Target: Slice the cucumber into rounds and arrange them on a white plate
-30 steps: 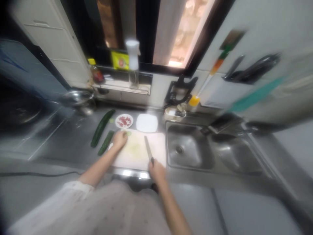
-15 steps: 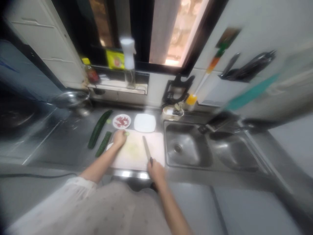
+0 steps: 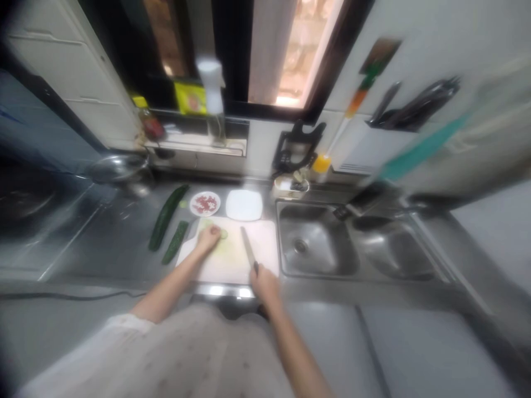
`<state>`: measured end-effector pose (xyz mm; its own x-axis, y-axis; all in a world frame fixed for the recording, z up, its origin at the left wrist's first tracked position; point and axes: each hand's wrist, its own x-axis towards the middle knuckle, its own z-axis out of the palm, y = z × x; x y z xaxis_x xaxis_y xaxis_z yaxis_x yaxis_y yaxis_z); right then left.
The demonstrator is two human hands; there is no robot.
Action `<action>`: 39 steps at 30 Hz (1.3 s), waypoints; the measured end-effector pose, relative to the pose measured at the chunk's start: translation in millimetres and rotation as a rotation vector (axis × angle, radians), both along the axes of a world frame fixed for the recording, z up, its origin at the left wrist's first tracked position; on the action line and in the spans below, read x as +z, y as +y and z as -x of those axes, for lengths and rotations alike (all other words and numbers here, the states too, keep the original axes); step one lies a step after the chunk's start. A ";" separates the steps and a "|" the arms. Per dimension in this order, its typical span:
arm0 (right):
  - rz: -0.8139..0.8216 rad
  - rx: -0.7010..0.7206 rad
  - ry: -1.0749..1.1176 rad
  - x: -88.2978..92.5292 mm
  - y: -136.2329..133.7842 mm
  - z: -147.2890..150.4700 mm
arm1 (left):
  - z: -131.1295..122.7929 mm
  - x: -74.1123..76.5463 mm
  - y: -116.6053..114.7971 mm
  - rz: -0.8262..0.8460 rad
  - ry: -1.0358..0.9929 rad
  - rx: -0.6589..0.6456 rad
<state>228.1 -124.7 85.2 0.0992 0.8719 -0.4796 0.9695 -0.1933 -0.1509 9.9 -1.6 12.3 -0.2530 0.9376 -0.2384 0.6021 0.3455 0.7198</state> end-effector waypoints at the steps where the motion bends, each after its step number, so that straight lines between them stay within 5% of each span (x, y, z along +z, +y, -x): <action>1: 0.001 0.003 0.002 0.6 0.2 -0.2 | -2.3 -1.2 -3.0 0.003 -0.002 -0.014; 16: 0.016 0.113 0.017 11.1 -18.6 14.5 | -5.5 -21.8 -8.7 -0.031 0.154 -0.128; 39: 0.026 0.171 -0.026 14.0 -20.2 17.9 | -6.2 -21.0 -5.8 -0.013 0.193 -0.131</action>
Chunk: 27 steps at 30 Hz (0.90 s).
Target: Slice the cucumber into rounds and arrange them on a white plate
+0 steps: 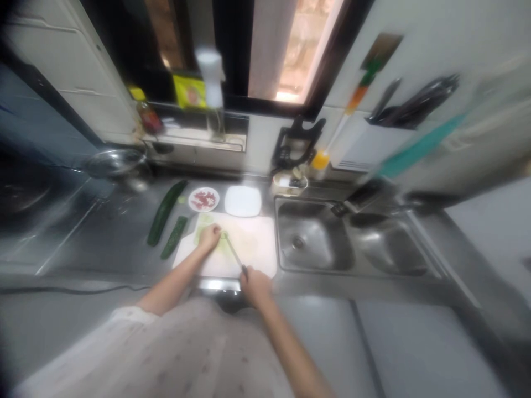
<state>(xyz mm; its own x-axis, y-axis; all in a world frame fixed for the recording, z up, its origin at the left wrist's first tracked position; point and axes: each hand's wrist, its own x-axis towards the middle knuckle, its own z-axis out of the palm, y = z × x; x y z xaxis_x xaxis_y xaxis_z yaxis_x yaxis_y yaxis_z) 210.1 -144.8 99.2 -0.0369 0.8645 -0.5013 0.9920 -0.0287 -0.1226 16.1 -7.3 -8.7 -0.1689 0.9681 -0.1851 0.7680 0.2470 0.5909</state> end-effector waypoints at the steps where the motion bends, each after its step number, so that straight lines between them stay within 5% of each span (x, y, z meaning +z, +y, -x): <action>1: -0.003 0.002 0.003 -0.1 0.1 0.0 | 0.2 -0.4 0.2 -0.002 0.002 -0.001; 27: 0.011 0.027 0.016 -12.8 13.2 4.3 | 1.5 -8.3 3.5 -0.002 0.007 -0.003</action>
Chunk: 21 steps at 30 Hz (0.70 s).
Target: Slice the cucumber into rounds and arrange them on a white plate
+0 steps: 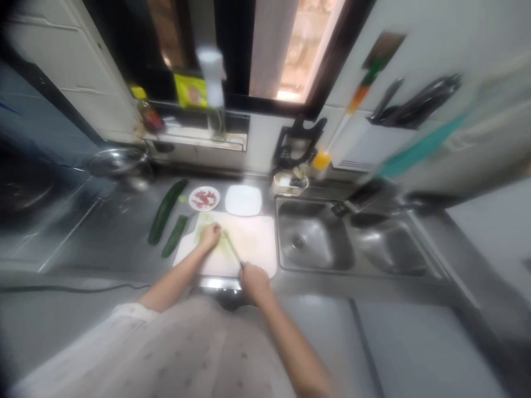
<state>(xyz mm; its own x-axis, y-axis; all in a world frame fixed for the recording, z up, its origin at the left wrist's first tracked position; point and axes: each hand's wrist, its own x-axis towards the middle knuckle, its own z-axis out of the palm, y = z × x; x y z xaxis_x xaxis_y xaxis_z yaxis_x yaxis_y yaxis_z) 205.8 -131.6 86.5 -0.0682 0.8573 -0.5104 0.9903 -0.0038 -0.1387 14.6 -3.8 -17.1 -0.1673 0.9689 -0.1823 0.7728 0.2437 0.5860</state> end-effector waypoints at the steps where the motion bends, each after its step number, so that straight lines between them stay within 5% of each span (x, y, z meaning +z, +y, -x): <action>1: -0.001 0.003 0.000 0.0 0.7 0.4 | 0.1 -0.1 0.3 0.001 0.002 0.001; 13: 0.055 0.030 -0.019 11.3 8.7 4.5 | 1.7 2.0 0.4 -0.008 0.003 -0.018; 21: 0.031 0.014 0.003 8.8 -8.9 -7.7 | 0.7 4.3 0.9 0.020 0.008 -0.001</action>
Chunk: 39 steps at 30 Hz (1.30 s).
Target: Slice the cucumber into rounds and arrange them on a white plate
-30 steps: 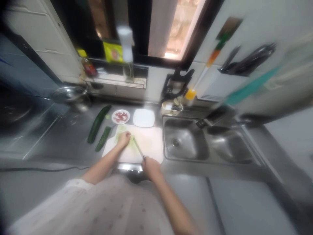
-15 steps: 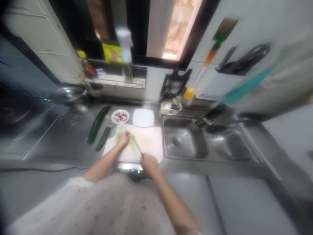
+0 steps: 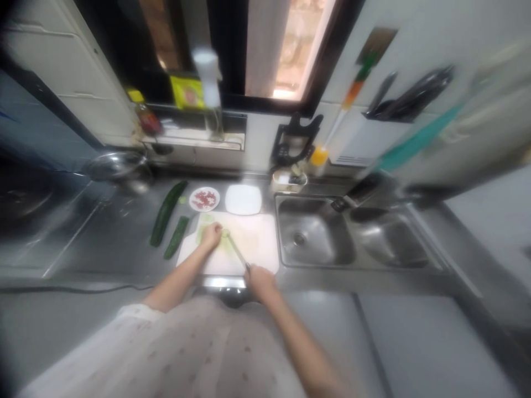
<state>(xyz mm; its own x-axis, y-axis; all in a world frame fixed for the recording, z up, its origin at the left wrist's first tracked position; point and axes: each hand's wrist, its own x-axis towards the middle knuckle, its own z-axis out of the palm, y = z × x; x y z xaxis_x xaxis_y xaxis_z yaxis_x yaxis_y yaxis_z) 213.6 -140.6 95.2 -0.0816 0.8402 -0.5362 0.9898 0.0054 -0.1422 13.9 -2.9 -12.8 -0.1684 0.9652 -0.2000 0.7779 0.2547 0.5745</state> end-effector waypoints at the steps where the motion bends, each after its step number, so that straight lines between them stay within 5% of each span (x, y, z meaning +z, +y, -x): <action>1: 0.010 -0.001 -0.003 0.2 -2.1 -0.6 | 0.2 0.0 -0.1 -0.002 0.004 -0.005; 39: 0.040 0.023 0.017 16.2 23.6 14.2 | 2.2 0.7 -0.1 0.004 0.029 -0.035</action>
<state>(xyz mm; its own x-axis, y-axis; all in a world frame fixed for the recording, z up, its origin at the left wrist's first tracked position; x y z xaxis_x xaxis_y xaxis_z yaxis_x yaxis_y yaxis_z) 199.3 -116.9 111.4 -0.1104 0.8156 -0.5680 0.9869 0.0224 -0.1597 11.7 -3.0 -12.1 -0.1402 0.9699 -0.1993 0.8024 0.2292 0.5509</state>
